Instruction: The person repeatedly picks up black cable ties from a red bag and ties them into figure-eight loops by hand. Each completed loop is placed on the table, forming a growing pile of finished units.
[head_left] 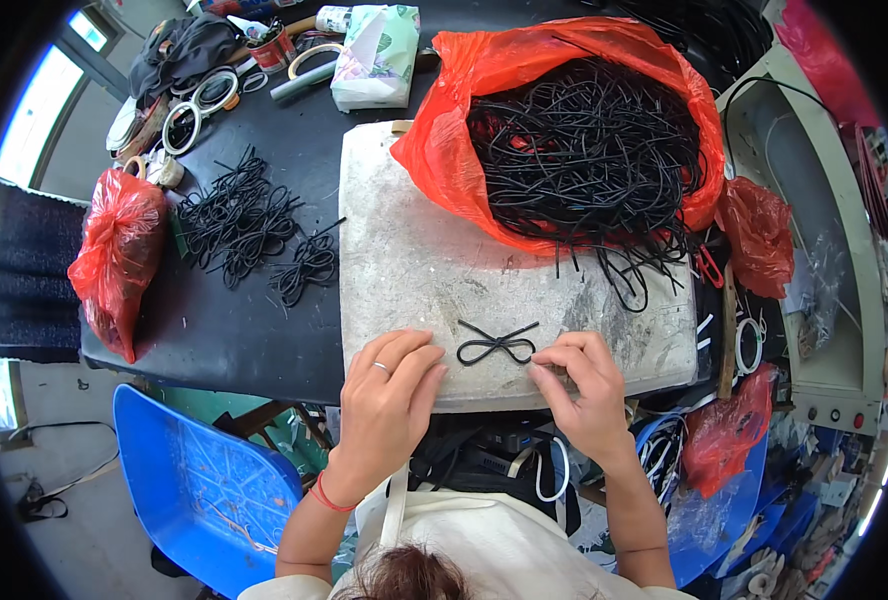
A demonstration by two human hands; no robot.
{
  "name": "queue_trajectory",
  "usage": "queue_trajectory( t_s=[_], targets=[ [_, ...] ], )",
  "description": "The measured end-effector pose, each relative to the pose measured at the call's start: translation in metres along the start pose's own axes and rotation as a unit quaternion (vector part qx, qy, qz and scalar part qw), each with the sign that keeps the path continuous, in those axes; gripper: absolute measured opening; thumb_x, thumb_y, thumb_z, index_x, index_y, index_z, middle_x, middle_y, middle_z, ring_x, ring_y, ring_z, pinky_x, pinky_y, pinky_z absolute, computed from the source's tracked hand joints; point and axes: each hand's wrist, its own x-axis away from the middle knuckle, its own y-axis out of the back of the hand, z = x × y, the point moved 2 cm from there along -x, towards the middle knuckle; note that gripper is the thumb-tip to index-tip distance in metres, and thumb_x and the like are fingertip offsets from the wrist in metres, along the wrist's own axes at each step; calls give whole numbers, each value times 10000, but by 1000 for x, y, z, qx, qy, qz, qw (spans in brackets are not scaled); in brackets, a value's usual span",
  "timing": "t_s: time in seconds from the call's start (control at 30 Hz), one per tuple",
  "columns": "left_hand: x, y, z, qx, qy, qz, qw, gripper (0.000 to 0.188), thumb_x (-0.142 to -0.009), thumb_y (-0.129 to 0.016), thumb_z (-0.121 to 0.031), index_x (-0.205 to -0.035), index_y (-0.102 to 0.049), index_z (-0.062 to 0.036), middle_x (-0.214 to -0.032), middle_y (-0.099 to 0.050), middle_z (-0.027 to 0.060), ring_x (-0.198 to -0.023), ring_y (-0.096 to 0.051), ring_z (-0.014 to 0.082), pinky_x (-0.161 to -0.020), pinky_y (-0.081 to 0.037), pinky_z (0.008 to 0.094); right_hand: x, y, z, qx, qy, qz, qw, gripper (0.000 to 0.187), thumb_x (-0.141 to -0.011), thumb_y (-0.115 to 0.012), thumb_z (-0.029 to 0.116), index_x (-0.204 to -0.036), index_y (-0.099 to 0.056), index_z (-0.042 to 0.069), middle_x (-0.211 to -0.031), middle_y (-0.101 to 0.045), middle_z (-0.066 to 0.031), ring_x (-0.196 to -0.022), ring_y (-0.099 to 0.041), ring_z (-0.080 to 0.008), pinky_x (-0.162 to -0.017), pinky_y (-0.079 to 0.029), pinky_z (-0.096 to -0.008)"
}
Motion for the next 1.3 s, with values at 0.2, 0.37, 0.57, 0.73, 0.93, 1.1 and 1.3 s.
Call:
queue_trajectory(
  t_s=[0.2, 0.37, 0.57, 0.73, 0.93, 1.1, 1.3],
  targets=[
    [3, 3, 1, 2, 26, -21, 999, 158, -719, -638, 16, -875, -621, -7, -945, -612, 115, -910, -567, 291, -787, -453, 352, 1, 3, -1, 1, -10, -9, 1000, 135, -712, -665, 16, -833, -608, 24, -835, -521, -84, -765, -514, -236, -662, -421, -320],
    [1, 5, 1, -12, 23, -34, 999, 153, -712, -635, 31, -860, -633, -10, -898, -605, 105, -838, -555, 279, -739, -450, 346, 4, 7, -7, 22, -18, -13, 1000, 120, -720, -653, -8, -832, -614, 12, -846, -522, -82, -726, -538, -191, -617, -432, -278],
    [-7, -16, -16, 15, -11, -8, 1000, 216, -703, -648, 12, -916, -637, -27, -913, -589, 92, -841, -531, 279, -726, -442, 343, -1, -4, 2, 15, 4, -4, 1000, 135, -708, -667, 18, -832, -614, 29, -831, -519, -79, -759, -513, -236, -654, -417, -315],
    [-19, -30, -21, 6, -29, 6, 1000, 254, -704, -657, -20, -957, -637, -38, -1017, -573, 96, -949, -507, 290, -815, -411, 377, 1, -4, -2, -7, -20, -12, 1000, 133, -713, -667, 17, -835, -614, 25, -834, -525, -78, -743, -531, -222, -638, -432, -308],
    [-17, -27, -4, -52, -57, -14, 997, 164, -742, -631, -70, -904, -642, -50, -1057, -568, 90, -1036, -492, 271, -869, -375, 375, -1, -1, -3, -34, -40, -20, 998, 112, -738, -655, 13, -843, -616, 25, -859, -545, -67, -696, -538, -142, -582, -429, -246],
    [-28, 37, 68, -235, 63, -149, 958, 157, -779, -611, -42, -932, -642, -31, -1081, -568, 102, -1066, -483, 282, -914, -374, 375, -18, 24, -19, 61, -20, -113, 992, 133, -757, -639, 36, -886, -611, 19, -868, -561, -104, -772, -554, -242, -694, -438, -321],
    [-31, 32, 50, -154, 60, -165, 972, 227, -788, -606, -39, -1014, -620, -26, -1128, -559, 122, -1104, -484, 285, -952, -361, 368, -45, 46, -38, 232, -5, -203, 951, 160, -778, -618, 68, -936, -618, 44, -784, -564, -69, -774, -521, -253, -779, -358, -361]
  ],
)
